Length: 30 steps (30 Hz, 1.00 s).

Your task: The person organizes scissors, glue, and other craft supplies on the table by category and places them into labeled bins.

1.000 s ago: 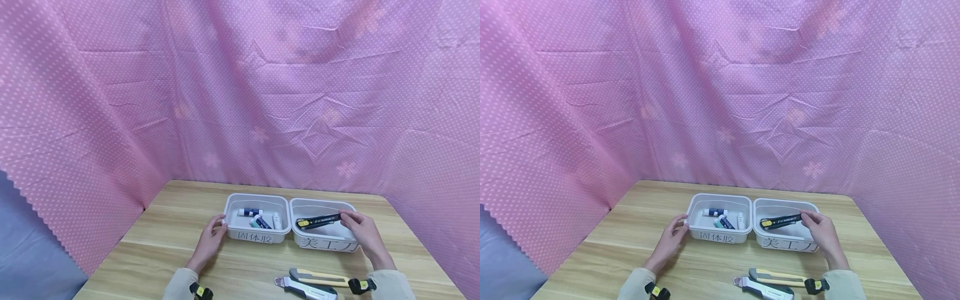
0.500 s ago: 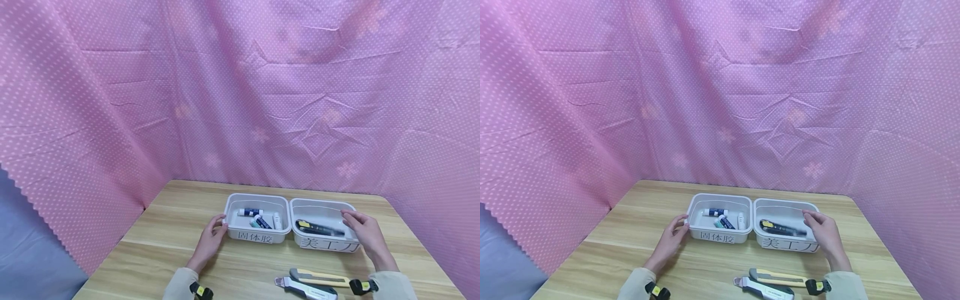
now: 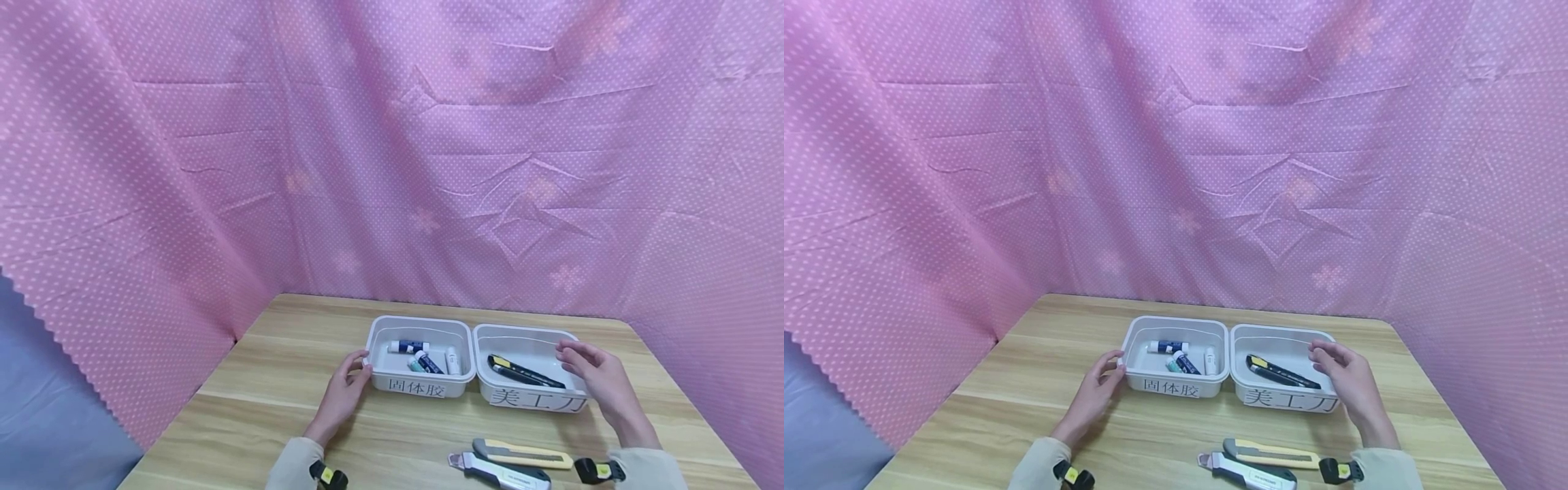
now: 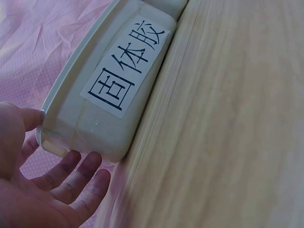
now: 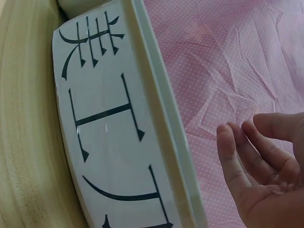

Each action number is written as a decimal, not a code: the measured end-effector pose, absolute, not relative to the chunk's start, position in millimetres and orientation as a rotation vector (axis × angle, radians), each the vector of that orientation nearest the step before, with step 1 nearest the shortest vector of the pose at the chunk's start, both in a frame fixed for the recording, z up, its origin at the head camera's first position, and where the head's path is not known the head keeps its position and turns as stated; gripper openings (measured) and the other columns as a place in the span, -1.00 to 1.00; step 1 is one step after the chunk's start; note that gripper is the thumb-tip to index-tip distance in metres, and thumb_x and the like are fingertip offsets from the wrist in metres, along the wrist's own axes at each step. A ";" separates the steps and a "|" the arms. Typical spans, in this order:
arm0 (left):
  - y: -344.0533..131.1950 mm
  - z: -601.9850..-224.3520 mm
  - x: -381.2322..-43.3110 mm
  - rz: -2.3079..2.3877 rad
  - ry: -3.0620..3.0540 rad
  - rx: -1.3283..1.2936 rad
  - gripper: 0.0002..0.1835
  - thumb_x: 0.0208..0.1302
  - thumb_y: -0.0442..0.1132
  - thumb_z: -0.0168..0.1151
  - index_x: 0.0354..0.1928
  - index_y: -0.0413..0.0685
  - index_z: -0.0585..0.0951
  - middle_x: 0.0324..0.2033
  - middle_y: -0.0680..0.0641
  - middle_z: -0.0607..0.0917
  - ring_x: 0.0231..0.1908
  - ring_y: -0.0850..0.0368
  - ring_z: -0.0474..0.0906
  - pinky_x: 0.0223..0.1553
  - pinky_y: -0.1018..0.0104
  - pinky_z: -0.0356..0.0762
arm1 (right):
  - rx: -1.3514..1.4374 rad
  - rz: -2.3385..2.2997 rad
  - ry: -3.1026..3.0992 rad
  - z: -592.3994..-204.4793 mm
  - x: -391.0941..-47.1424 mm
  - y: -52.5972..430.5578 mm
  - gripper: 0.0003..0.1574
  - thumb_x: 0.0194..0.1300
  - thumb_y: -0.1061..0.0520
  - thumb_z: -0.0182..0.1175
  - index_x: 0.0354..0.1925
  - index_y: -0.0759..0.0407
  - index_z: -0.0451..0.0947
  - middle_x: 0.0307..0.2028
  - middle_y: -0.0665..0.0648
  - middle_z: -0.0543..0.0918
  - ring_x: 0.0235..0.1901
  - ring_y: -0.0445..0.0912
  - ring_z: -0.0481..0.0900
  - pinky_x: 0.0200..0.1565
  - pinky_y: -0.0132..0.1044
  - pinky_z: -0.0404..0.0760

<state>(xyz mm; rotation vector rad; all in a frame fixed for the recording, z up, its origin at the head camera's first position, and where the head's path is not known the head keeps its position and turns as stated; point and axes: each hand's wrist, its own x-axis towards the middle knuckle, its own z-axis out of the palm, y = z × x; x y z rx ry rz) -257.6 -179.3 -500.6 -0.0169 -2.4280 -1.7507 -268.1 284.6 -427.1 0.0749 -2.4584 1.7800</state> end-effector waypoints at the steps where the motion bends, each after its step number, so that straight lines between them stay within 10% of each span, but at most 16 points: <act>1: -179.1 -500.3 -257.5 -1.751 -2.428 -0.017 -0.51 0.55 0.05 0.11 0.41 0.12 0.43 0.25 -0.25 0.56 0.17 -0.15 0.61 0.24 -0.12 0.53 | 0.088 1.799 -2.435 -426.6 -266.8 285.2 -0.24 0.55 -0.06 0.14 0.38 0.50 0.30 0.04 -0.09 0.72 -0.14 -0.47 0.65 0.00 -0.49 0.66; 6: -177.8 -499.5 -256.8 -1.758 -2.421 -0.029 -0.50 0.54 0.05 0.11 0.41 0.09 0.43 0.26 -0.28 0.55 0.17 -0.18 0.60 0.24 -0.13 0.53 | 0.141 1.859 -2.366 -427.5 -256.9 288.9 -0.30 0.54 -0.02 0.16 0.34 0.51 0.34 -0.14 -0.40 0.68 -0.14 -0.40 0.67 -0.07 -0.47 0.68; 13: -177.7 -501.0 -258.3 -1.757 -2.410 -0.043 -0.50 0.54 0.01 0.12 0.41 0.05 0.43 0.25 -0.30 0.56 0.15 -0.19 0.61 0.20 -0.11 0.56 | 0.190 1.998 -2.196 -438.4 -238.9 293.6 -0.83 0.51 0.13 0.20 0.00 0.03 0.65 -0.17 -0.25 0.75 -0.19 -0.33 0.69 -0.15 -0.45 0.70; 18: -178.6 -500.9 -258.0 -1.764 -2.402 -0.025 -0.51 0.54 0.02 0.13 0.40 0.08 0.44 0.25 -0.29 0.55 0.17 -0.20 0.60 0.22 -0.13 0.55 | 0.157 2.039 -2.199 -448.2 -230.4 293.3 -0.81 0.50 0.17 0.20 -0.09 -0.13 0.69 -0.21 -0.23 0.76 -0.23 -0.31 0.69 -0.18 -0.44 0.69; 30: -179.2 -502.9 -258.6 -1.777 -2.407 -0.006 -0.50 0.53 0.02 0.13 0.41 0.08 0.43 0.26 -0.26 0.56 0.18 -0.18 0.60 0.23 -0.11 0.55 | 0.164 1.767 -2.698 -454.6 -214.7 296.2 -0.45 0.52 0.03 0.18 0.26 0.39 0.48 -0.09 -0.04 0.73 -0.18 -0.19 0.60 -0.14 -0.34 0.61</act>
